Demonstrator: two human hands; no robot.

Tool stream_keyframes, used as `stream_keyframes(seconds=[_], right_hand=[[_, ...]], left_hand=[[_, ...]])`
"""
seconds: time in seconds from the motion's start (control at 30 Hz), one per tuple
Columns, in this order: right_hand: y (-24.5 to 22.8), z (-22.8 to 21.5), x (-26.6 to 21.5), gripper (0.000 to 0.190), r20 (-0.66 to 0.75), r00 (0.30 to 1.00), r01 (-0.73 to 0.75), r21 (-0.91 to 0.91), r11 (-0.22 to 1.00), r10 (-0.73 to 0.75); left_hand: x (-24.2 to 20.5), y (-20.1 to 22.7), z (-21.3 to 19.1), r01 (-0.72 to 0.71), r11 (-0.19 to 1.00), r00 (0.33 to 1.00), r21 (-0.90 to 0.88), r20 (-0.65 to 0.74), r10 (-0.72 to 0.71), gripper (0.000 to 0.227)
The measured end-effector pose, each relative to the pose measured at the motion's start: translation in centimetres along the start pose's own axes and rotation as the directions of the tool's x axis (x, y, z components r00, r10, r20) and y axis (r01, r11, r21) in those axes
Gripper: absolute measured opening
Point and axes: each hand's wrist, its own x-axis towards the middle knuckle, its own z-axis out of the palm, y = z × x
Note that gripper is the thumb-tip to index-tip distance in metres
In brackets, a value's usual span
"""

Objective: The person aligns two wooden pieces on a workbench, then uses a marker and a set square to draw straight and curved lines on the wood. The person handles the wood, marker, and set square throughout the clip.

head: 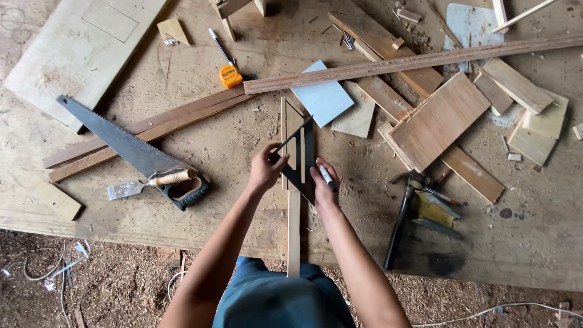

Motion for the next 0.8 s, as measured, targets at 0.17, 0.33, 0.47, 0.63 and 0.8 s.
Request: stream_keyframes(seconds=[0.17, 0.33, 0.47, 0.63, 0.8], right_hand=[[-1.6, 3.0, -0.5, 0.036, 0.204, 0.942, 0.335, -0.601, 0.726, -0.266], [-2.9, 4.6, -1.2, 0.04, 0.271, 0.879, 0.44, -0.779, 0.446, -0.393], [-3.2, 4.2, -1.8, 0.044, 0.433, 0.734, 0.626, -0.73, 0.275, -0.523], [-3.1, 4.3, -2.2, 0.049, 0.329, 0.868, 0.475, -0.767, 0.432, -0.371], [-3.1, 5.0, -2.9, 0.049, 0.428, 0.779, 0.603, -0.711, 0.361, -0.459]], left_hand=[[1.5, -0.7, -0.4, -0.091, 0.992, 0.98, 0.082, -0.167, 0.104, 0.032], [3.1, -2.5, -0.2, -0.141, 0.978, 0.964, 0.152, -0.205, 0.17, 0.032], [4.0, -2.9, -0.4, -0.097, 0.983, 0.974, 0.157, -0.188, 0.126, 0.035], [3.3, -1.2, -0.5, -0.16, 0.9, 0.95, 0.406, -0.185, 0.253, 0.059], [1.8, 0.6, -1.0, -0.033, 0.848, 0.971, 0.529, -0.185, 0.154, 0.07]])
